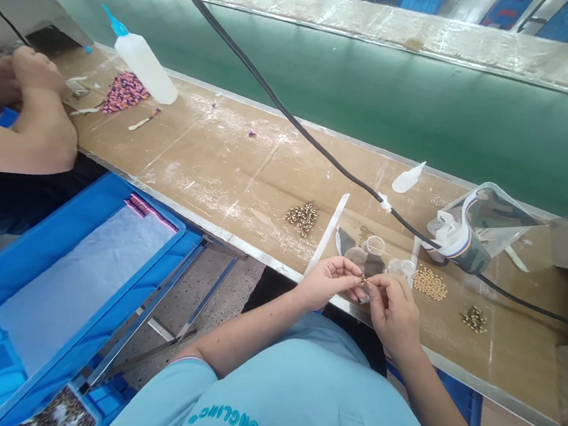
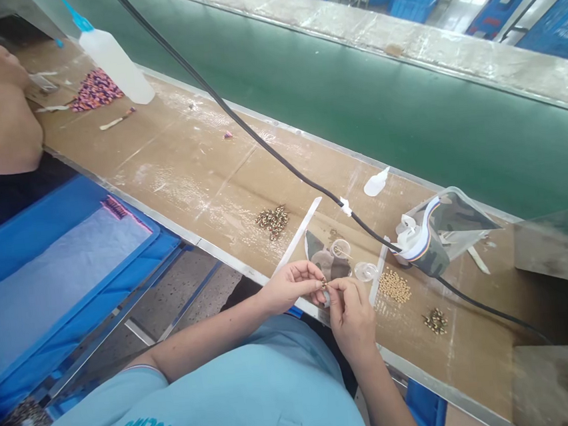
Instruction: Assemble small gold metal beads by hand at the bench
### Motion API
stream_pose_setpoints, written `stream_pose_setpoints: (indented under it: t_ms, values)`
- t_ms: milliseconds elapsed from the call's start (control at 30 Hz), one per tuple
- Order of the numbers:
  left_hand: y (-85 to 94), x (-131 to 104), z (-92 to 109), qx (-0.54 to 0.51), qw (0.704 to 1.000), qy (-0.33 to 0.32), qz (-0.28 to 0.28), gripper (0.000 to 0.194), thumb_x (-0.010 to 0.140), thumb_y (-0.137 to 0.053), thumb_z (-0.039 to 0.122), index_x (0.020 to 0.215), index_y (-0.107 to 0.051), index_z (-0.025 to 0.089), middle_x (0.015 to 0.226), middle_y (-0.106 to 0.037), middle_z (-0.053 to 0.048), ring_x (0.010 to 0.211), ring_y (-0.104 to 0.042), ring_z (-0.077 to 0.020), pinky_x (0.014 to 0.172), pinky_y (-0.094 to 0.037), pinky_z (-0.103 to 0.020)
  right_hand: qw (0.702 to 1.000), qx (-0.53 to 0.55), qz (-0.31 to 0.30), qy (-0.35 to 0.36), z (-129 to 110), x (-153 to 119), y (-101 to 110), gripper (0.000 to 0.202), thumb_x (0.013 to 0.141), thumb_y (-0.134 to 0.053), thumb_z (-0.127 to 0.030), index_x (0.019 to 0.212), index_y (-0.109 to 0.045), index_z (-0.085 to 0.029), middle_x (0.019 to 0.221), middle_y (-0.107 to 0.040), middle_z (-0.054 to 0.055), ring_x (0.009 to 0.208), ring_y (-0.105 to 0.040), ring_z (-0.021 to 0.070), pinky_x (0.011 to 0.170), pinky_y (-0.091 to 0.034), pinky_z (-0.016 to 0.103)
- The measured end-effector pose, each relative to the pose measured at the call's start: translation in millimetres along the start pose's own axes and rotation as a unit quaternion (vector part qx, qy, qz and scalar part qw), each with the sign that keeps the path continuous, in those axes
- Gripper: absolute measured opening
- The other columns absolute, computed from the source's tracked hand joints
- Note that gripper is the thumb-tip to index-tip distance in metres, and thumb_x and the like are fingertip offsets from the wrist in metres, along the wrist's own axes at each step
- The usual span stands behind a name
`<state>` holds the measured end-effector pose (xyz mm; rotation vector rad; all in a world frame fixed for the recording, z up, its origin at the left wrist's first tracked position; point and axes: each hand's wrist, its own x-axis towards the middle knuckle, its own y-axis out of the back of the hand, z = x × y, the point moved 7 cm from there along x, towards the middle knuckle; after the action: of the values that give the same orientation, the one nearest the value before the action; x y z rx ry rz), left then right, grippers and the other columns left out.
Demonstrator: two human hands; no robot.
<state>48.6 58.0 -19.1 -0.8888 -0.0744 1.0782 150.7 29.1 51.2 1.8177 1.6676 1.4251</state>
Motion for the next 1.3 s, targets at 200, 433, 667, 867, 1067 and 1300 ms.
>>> stream_pose_setpoints:
  t_ms: [200, 433, 667, 867, 1067, 1300]
  values:
    - [0.7, 0, 0, 0.003, 1.000, 0.004, 0.004, 0.044, 0.056, -0.081, 0.040, 0.077, -0.055, 0.011, 0.056, -0.066, -0.002, 0.049, -0.062, -0.0103, 0.052, -0.050, -0.021, 1.000, 0.010, -0.009, -0.001, 1, 0, -1, 0.011, 0.092, -0.045, -0.025, 0.084, -0.052, -0.021, 0.077, -0.058, 0.002, 0.075, -0.055, 0.0146, 0.065, -0.044, 0.027]
    - [1.4, 1, -1, 0.019, 1.000, 0.020, 0.010, 0.039, 0.058, -0.079, 0.034, 0.076, -0.054, 0.011, 0.054, -0.065, -0.001, 0.049, -0.062, -0.0110, 0.051, -0.049, -0.021, 0.999, 0.016, -0.031, 0.011, 2, 2, -2, 0.014, 0.093, -0.043, -0.026, 0.082, -0.051, -0.022, 0.078, -0.057, 0.002, 0.074, -0.055, 0.0142, 0.065, -0.044, 0.026]
    - [1.4, 2, -2, 0.029, 0.998, 0.048, 0.018, 0.033, 0.058, -0.077, 0.028, 0.075, -0.054, 0.012, 0.052, -0.064, -0.001, 0.047, -0.062, -0.0113, 0.050, -0.047, -0.021, 0.998, -0.010, -0.053, 0.022, 5, 0, -5, 0.017, 0.094, -0.040, -0.028, 0.085, -0.053, -0.021, 0.081, -0.059, 0.003, 0.076, -0.057, 0.0141, 0.062, -0.043, 0.025]
    - [2.1, 2, -2, 0.028, 0.998, 0.053, 0.032, 0.031, 0.056, -0.076, 0.024, 0.074, -0.054, 0.011, 0.052, -0.065, -0.002, 0.048, -0.062, -0.0119, 0.050, -0.048, -0.021, 0.996, 0.010, -0.082, -0.028, 11, -1, -7, 0.017, 0.094, -0.040, -0.029, 0.083, -0.051, -0.022, 0.078, -0.058, 0.002, 0.072, -0.056, 0.0145, 0.063, -0.043, 0.026]
    - [1.7, 3, -3, 0.034, 0.997, 0.061, 0.035, 0.030, 0.056, -0.075, 0.022, 0.073, -0.054, 0.011, 0.050, -0.064, -0.001, 0.047, -0.062, -0.0119, 0.050, -0.049, -0.021, 0.996, 0.018, -0.084, 0.005, 9, 0, -6, 0.016, 0.093, -0.041, -0.025, 0.083, -0.052, -0.022, 0.079, -0.058, 0.002, 0.074, -0.056, 0.0141, 0.065, -0.043, 0.025]
    - [2.7, 3, -3, 0.037, 0.997, 0.060, 0.026, 0.033, 0.056, -0.078, 0.026, 0.073, -0.054, 0.011, 0.050, -0.064, -0.001, 0.047, -0.062, -0.0119, 0.051, -0.049, -0.022, 0.996, 0.013, -0.075, 0.035, 9, 0, -6, 0.015, 0.093, -0.041, -0.023, 0.085, -0.053, -0.022, 0.079, -0.059, 0.002, 0.074, -0.057, 0.0134, 0.066, -0.045, 0.025]
